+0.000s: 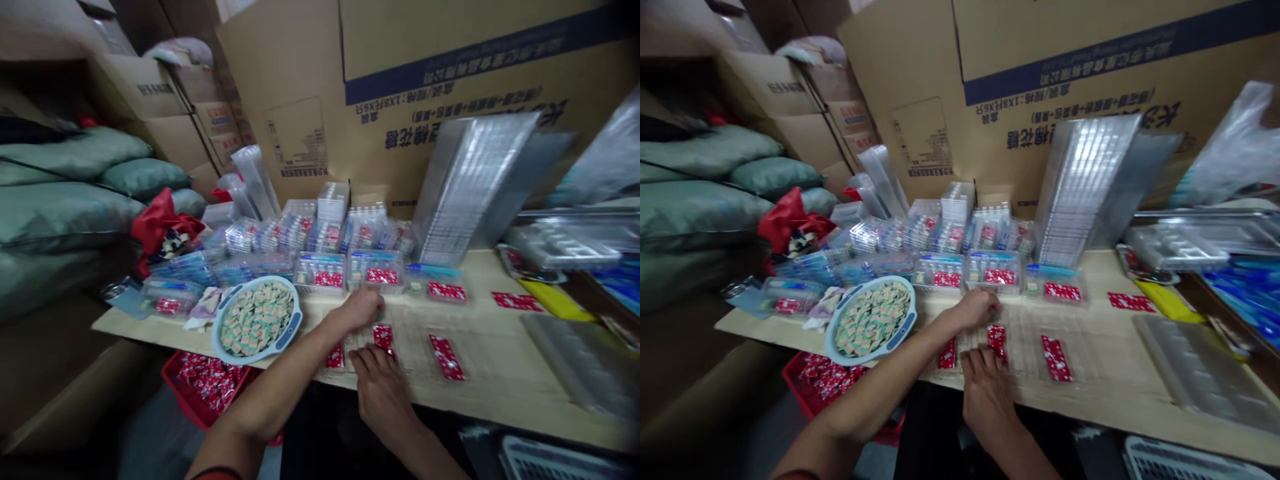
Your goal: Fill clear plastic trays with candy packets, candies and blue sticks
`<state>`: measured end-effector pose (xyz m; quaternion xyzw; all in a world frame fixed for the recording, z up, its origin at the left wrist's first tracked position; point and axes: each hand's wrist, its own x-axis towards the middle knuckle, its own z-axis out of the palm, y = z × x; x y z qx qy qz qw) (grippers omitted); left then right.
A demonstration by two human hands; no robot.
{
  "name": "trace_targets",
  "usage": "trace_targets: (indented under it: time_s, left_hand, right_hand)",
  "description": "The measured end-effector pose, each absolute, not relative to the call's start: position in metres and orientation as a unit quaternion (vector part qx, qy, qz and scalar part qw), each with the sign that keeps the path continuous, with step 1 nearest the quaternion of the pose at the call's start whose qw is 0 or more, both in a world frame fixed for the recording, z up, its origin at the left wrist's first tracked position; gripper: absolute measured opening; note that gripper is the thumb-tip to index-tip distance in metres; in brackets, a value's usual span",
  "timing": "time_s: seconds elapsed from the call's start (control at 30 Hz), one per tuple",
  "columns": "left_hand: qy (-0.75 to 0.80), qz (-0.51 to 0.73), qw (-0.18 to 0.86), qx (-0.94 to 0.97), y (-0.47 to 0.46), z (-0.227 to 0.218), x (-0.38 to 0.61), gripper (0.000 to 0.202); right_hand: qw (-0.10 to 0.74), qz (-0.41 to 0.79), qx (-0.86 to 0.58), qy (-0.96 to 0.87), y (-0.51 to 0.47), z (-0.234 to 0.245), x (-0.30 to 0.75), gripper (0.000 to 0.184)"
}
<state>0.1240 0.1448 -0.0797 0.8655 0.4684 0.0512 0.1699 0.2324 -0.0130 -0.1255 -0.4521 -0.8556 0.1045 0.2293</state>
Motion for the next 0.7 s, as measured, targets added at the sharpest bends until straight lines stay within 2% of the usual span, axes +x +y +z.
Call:
trace_targets:
  time_s: [0.43, 0.57, 0.7]
  left_hand:
    - [0.459, 0.018, -0.034, 0.887, 0.098, -0.105, 0.128, 0.021]
    - [0.465, 0.026, 0.008, 0.885, 0.079, -0.087, 0.120, 0.021]
    - [0.503, 0.145, 0.057, 0.850, 0.059, -0.051, 0.073, 0.030]
  right_hand:
    - [0.264, -0.013, -0.394, -0.880, -0.013, -0.154, 0.236, 0.049]
    - [0.239, -0.007, -0.432, -0.869, -0.018, -0.147, 0.235, 0.043]
    - [0.219, 0.010, -0.416, -0.883, -0.015, -0.142, 0.238, 0.042]
